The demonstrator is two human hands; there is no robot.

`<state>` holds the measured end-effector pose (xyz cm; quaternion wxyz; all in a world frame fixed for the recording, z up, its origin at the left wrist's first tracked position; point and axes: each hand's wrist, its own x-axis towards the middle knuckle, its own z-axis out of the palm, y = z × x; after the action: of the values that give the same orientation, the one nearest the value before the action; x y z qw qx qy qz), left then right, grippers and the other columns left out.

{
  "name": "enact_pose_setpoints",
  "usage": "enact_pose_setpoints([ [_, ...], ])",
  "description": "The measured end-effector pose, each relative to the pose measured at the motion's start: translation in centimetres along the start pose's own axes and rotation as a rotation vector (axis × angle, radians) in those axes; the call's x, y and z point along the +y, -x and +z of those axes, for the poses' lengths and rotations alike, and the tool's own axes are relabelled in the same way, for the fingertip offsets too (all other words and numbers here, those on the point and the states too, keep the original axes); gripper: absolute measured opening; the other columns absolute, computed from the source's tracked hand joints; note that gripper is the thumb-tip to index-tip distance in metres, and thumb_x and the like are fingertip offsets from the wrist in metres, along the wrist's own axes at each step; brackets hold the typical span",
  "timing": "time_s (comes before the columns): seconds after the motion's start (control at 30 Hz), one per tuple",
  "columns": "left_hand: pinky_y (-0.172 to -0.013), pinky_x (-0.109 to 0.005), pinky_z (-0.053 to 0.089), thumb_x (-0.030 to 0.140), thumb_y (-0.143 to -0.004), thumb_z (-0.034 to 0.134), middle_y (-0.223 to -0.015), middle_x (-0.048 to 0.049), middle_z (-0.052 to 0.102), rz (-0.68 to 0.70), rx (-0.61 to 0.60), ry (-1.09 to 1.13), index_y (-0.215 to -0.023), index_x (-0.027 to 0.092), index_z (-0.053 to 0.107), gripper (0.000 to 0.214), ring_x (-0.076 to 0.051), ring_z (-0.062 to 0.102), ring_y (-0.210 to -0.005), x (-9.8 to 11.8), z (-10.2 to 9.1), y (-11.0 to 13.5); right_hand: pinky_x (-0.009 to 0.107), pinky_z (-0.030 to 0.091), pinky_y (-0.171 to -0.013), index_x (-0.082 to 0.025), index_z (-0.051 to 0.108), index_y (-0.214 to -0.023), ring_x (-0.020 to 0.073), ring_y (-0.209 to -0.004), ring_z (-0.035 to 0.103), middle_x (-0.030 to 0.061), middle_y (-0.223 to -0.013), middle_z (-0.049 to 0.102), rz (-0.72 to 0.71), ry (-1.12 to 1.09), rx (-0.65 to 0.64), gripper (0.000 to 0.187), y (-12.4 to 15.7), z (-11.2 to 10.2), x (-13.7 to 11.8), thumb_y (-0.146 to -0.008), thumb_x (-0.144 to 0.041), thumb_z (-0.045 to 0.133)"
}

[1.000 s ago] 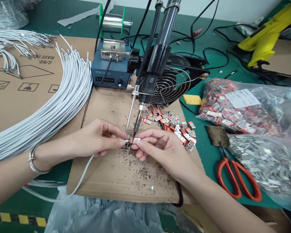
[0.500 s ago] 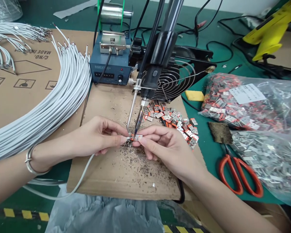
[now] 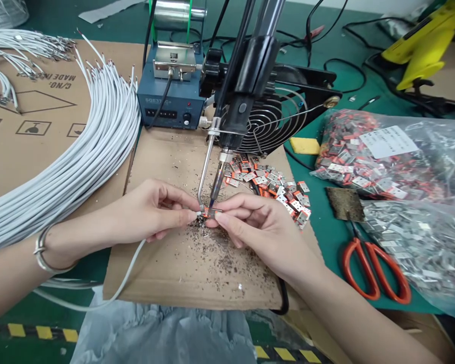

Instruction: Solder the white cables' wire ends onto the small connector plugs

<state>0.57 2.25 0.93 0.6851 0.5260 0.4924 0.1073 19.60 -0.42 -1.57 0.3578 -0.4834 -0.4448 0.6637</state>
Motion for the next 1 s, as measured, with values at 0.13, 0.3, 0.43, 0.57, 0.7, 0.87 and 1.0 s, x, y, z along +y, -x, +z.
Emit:
enact_pose_setpoints([
  [0.13,-0.030,-0.012,0.029,0.017,-0.079,0.058,-0.041,0.0093,0.042,-0.019,0.017,-0.032,-0.079,0.013,0.062,0.006,-0.004,0.035,-0.033,0.07,0.12,-0.04,0.017,0.034,-0.035,-0.018,0.067,-0.075,0.0054,-0.037,0.044,0.0022,-0.061,0.070,-0.006,-0.005,0.002,0.014,-0.11,0.12,-0.10,-0.066,-0.028,0.074],
  [0.3,-0.030,-0.011,0.032,0.017,-0.079,0.058,-0.041,0.0094,0.042,-0.036,0.026,-0.066,-0.082,0.012,0.063,0.007,-0.004,0.037,-0.033,0.37,0.17,0.06,0.018,0.035,-0.034,-0.017,0.068,-0.073,0.0055,-0.037,0.045,0.0040,-0.063,0.072,0.008,0.026,0.026,0.015,-0.13,0.13,-0.17,-0.064,-0.028,0.074],
  [0.43,-0.030,-0.012,0.036,0.019,-0.077,0.060,-0.042,0.0081,0.044,-0.063,0.031,-0.091,-0.078,0.013,0.063,0.008,-0.005,0.042,-0.035,0.43,0.16,0.05,0.017,0.038,-0.035,-0.017,0.068,-0.073,0.0056,-0.038,0.048,0.0045,-0.064,0.072,0.023,0.032,0.039,0.014,-0.17,0.20,-0.17,-0.063,-0.025,0.074],
  [0.57,-0.030,-0.012,0.037,0.020,-0.076,0.061,-0.041,0.0073,0.045,-0.068,0.052,-0.107,-0.071,0.013,0.062,0.009,-0.005,0.042,-0.034,0.55,0.28,0.00,0.017,0.037,-0.035,-0.017,0.069,-0.071,0.0057,-0.039,0.048,0.0033,-0.060,0.071,0.025,0.035,0.032,0.012,-0.20,0.15,-0.20,-0.063,-0.024,0.073],
  [0.7,-0.028,-0.012,0.036,0.018,-0.074,0.063,-0.037,0.0082,0.043,-0.064,0.068,-0.116,-0.068,0.013,0.063,0.007,-0.004,0.039,-0.031,0.65,0.30,-0.01,0.017,0.036,-0.034,-0.017,0.069,-0.072,0.0056,-0.037,0.047,0.0027,-0.059,0.070,0.025,0.027,0.019,0.012,-0.18,-0.04,-0.24,-0.063,-0.024,0.074],
  [0.87,-0.027,-0.011,0.035,0.020,-0.073,0.063,-0.038,0.0076,0.043,-0.022,0.073,-0.103,-0.069,0.014,0.064,0.007,-0.004,0.039,-0.031,0.52,0.30,-0.01,0.017,0.035,-0.034,-0.018,0.070,-0.073,0.0068,-0.039,0.052,0.0021,-0.060,0.071,0.021,0.018,-0.003,0.009,-0.06,-0.32,-0.06,-0.066,-0.023,0.073],
  [1.0,-0.027,-0.010,0.034,0.019,-0.075,0.061,-0.037,0.0082,0.042,-0.043,0.082,-0.114,-0.069,0.014,0.064,0.008,-0.004,0.038,-0.031,0.72,0.42,0.05,0.018,0.040,-0.039,-0.020,0.069,-0.073,0.0095,-0.047,0.060,0.0011,-0.061,0.071,0.009,-0.026,-0.030,0.007,0.01,-0.44,0.12,-0.067,-0.021,0.073],
])
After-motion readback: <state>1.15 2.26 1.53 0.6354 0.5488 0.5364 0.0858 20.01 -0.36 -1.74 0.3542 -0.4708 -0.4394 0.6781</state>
